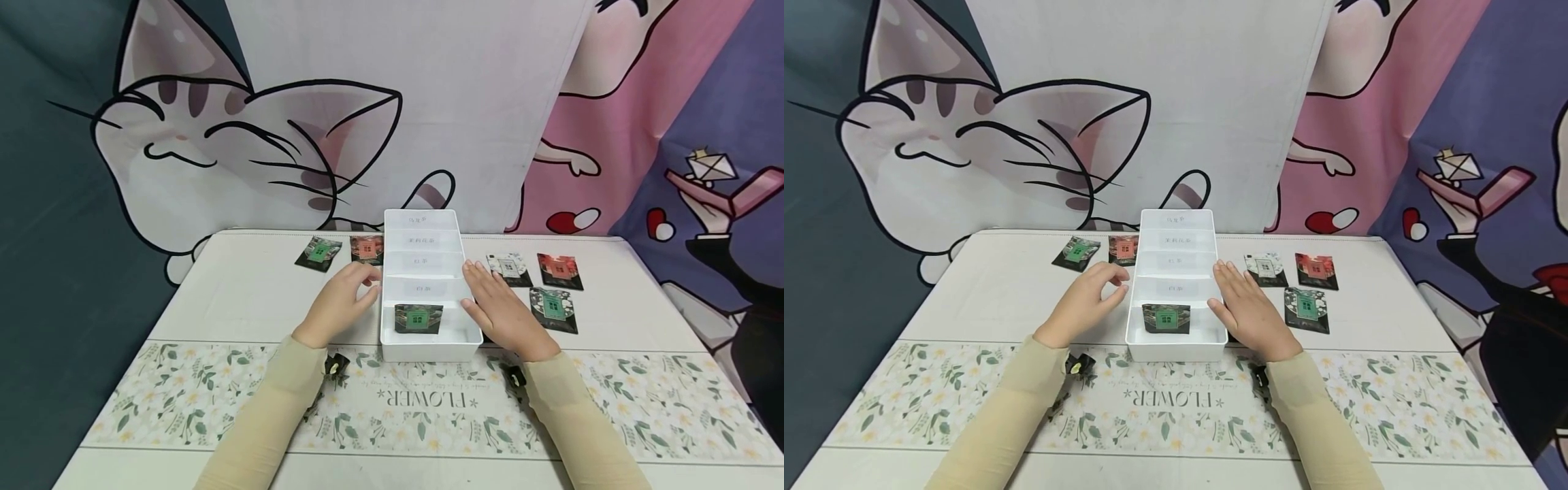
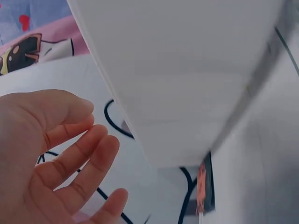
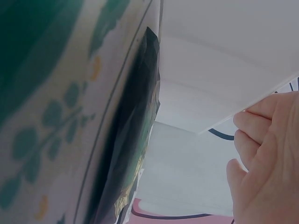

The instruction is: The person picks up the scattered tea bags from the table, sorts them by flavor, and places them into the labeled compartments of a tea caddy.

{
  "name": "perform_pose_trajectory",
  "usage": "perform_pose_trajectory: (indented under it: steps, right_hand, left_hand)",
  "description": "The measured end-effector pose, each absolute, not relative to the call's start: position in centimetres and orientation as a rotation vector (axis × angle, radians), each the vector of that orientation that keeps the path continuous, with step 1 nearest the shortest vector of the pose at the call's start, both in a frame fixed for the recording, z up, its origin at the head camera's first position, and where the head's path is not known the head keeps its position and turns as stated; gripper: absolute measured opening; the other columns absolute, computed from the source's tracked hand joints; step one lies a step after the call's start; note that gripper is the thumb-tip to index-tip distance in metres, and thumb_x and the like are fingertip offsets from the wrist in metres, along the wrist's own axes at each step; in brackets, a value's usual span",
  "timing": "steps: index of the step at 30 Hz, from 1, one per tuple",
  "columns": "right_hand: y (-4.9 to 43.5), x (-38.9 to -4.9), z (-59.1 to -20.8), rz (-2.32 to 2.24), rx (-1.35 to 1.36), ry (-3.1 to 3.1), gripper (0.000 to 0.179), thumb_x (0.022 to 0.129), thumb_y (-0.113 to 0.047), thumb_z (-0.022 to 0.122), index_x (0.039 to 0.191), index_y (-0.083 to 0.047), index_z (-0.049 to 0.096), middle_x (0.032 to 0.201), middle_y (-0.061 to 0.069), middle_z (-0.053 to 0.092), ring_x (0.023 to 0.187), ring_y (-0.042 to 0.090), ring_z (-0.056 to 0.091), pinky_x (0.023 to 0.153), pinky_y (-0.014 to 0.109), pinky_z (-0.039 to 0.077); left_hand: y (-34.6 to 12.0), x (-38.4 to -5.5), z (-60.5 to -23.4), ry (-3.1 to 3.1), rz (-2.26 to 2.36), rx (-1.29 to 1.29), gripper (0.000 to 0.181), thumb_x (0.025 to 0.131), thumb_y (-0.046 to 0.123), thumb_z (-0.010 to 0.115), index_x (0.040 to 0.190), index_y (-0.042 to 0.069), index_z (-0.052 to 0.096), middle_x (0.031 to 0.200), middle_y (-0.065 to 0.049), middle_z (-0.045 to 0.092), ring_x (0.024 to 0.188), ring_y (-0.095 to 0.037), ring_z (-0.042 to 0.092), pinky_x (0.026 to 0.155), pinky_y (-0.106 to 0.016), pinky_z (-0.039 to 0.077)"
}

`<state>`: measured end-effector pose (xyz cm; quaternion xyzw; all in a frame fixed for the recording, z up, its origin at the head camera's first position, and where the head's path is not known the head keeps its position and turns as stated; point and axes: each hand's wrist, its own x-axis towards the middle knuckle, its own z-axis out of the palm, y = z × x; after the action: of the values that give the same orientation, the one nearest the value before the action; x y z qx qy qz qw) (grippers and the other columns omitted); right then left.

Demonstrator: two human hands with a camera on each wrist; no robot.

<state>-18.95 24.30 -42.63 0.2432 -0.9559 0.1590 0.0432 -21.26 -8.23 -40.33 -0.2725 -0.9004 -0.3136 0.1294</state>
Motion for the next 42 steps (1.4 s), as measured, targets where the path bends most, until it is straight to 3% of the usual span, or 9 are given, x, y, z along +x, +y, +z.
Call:
perform_pose_trajectory:
  steps: [16,33,42]
  right_hand:
    - [24.4,-19.1,-42.7,0.494,0.766,-2.921,0.067,0.111,-0.041,0.035,0.162,-0.003,0.013,0.169,0.013,0.014,0.156,0.029,0.007,0.125,0.054,0.014]
    - [24.5,-19.0,-42.8,0.509,0.782,-2.887,0.067,0.111,-0.04,0.036,0.161,-0.001,0.016,0.168,0.015,0.017,0.156,0.031,0.009,0.125,0.053,0.015]
    - [24.4,-19.0,-43.0,0.515,0.774,-2.888,0.067,0.111,-0.039,0.036,0.161,0.0,0.016,0.168,0.015,0.017,0.156,0.031,0.009,0.125,0.053,0.015]
  left_hand:
    - [-11.8,-22.6,-39.9,-2.705,-0.754,-0.653,0.018,0.099,0.015,0.065,0.114,0.005,0.067,0.109,-0.013,0.067,0.1,-0.029,0.065,0.087,-0.046,0.055]
    - [-13.9,-25.0,-41.0,-2.774,-0.728,-0.438,0.031,0.1,0.016,0.062,0.125,0.0,0.063,0.121,-0.021,0.065,0.109,-0.039,0.063,0.093,-0.053,0.053]
    - [-15.1,-26.9,-41.6,-2.841,-0.966,-0.324,0.032,0.101,0.016,0.058,0.129,-0.001,0.059,0.123,-0.021,0.061,0.114,-0.037,0.059,0.1,-0.052,0.049]
